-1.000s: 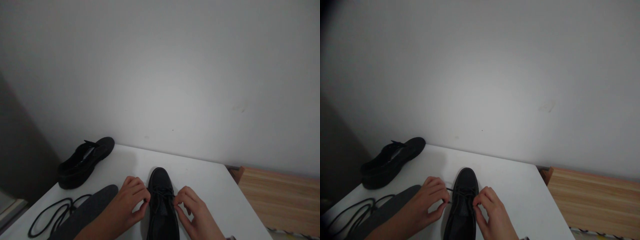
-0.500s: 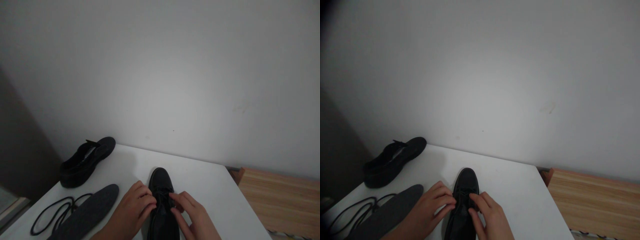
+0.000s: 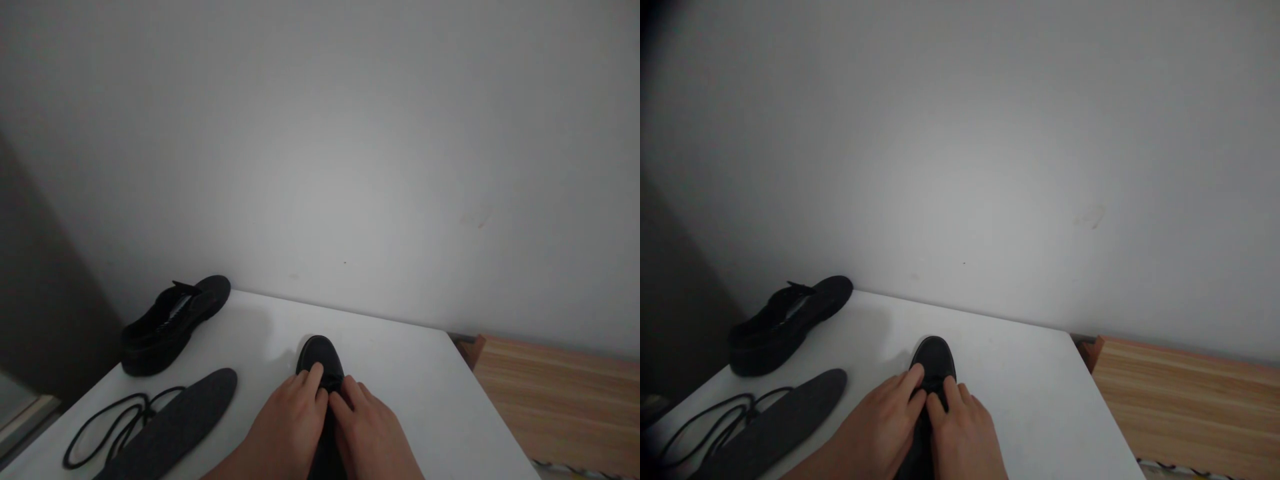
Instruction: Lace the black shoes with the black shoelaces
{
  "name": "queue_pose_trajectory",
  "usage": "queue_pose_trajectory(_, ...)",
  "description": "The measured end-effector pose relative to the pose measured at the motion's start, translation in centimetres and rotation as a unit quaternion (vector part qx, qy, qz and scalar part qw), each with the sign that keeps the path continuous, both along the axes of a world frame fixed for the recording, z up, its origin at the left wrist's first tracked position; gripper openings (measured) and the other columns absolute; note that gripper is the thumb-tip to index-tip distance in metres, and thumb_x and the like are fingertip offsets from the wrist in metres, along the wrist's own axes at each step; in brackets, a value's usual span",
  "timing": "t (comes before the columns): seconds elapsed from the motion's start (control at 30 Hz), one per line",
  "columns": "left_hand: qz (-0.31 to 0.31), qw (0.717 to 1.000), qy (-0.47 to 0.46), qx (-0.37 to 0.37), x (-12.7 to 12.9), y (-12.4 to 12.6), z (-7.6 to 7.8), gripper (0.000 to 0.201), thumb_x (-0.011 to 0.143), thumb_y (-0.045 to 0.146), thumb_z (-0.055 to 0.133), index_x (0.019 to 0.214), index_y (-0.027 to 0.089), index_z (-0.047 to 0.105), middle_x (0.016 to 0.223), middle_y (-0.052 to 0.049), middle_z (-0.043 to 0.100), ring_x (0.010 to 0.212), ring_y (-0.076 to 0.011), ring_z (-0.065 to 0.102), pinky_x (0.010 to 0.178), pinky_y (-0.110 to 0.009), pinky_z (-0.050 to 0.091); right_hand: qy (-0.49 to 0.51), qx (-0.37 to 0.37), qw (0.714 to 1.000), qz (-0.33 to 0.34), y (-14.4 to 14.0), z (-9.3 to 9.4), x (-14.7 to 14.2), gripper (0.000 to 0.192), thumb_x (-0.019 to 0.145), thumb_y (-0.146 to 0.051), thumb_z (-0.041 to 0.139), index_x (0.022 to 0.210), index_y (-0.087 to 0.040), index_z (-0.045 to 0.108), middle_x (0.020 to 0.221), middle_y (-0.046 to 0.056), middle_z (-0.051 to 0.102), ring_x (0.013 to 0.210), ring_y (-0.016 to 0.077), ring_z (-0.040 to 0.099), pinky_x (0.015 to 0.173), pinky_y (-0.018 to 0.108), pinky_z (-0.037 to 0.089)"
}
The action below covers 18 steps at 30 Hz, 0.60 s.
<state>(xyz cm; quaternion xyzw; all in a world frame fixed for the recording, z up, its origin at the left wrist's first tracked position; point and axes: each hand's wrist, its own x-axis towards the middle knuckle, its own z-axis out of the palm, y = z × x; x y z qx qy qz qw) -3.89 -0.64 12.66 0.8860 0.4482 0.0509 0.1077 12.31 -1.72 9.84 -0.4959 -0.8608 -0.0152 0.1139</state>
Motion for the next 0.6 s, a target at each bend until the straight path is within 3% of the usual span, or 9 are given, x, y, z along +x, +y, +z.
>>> queue_pose_trajectory(0.17, 0.005, 1.000, -0.007, 0.010, 0.2, 0.2, 0.0, 0.033, 0.075, 0.007, 0.055, 0.105, 0.005, 0.069, 0.121, -0.024, 0.064, 0.102, -0.0359, 0.064, 0.093, -0.051, 0.052, 0.045, -0.006, 0.999, -0.007, -0.4, -0.2, 0.6, 0.027, 0.080, 0.000, 0.056, 0.094, -0.023, 0.064, 0.100, 0.009, 0.064, 0.084, 0.0265, 0.069, 0.067, 0.036, 0.059)
queue_pose_trajectory(0.27, 0.015, 0.993, -0.116, 0.023, -0.3, 0.0, 0.2, 0.023, 0.084, 0.008, 0.045, 0.092, 0.014, 0.066, 0.105, -0.016, 0.065, 0.093, -0.0317, 0.062, 0.082, -0.048, 0.052, 0.201, -0.041, 0.979, 0.021, -0.5, 0.6, 1.0, 0.021, 0.093, -0.007, 0.045, 0.093, -0.023, 0.059, 0.100, 0.007, 0.059, 0.088, 0.0211, 0.064, 0.075, 0.032, 0.055)
queue_pose_trajectory(0.33, 0.023, 0.965, -0.259, 0.004, -0.8, -0.1, 0.6, 0.024, 0.092, 0.012, 0.037, 0.090, 0.018, 0.060, 0.098, -0.010, 0.064, 0.088, -0.0269, 0.061, 0.078, -0.040, 0.050, 0.335, -0.067, 0.939, 0.036, -0.5, 1.4, 1.2, 0.020, 0.100, -0.014, 0.038, 0.095, -0.024, 0.055, 0.093, 0.004, 0.058, 0.084, 0.0178, 0.061, 0.074, 0.028, 0.052)
queue_pose_trajectory(0.43, 0.042, 0.893, -0.443, -0.066, -1.5, 0.0, 1.2, 0.023, 0.101, 0.025, 0.033, 0.093, 0.022, 0.054, 0.090, -0.004, 0.064, 0.087, -0.0207, 0.063, 0.078, -0.032, 0.048, 0.462, -0.092, 0.882, 0.020, -0.4, 2.2, 1.2, 0.019, 0.104, -0.024, 0.037, 0.098, -0.025, 0.055, 0.082, 0.000, 0.056, 0.072, 0.0149, 0.056, 0.065, 0.024, 0.048)
queue_pose_trajectory(0.53, 0.065, 0.842, -0.523, -0.118, -1.5, 0.4, 0.9, 0.020, 0.103, 0.032, 0.032, 0.095, 0.024, 0.049, 0.082, 0.000, 0.068, 0.083, -0.0181, 0.066, 0.080, -0.030, 0.046, 0.529, -0.120, 0.840, 0.023, -0.3, 2.2, 0.7, 0.021, 0.105, -0.030, 0.041, 0.096, -0.024, 0.058, 0.078, -0.001, 0.056, 0.067, 0.0135, 0.055, 0.063, 0.024, 0.046)
queue_pose_trajectory(0.6, 0.082, 0.818, -0.546, -0.162, -1.2, 1.0, 0.1, 0.018, 0.103, 0.036, 0.035, 0.097, 0.024, 0.047, 0.066, 0.003, 0.065, 0.066, -0.0166, 0.064, 0.070, -0.028, 0.046, 0.557, -0.142, 0.817, 0.036, -0.1, 2.1, 0.2, 0.019, 0.103, -0.031, 0.046, 0.094, -0.023, 0.061, 0.075, -0.002, 0.058, 0.066, 0.0133, 0.057, 0.063, 0.024, 0.046)
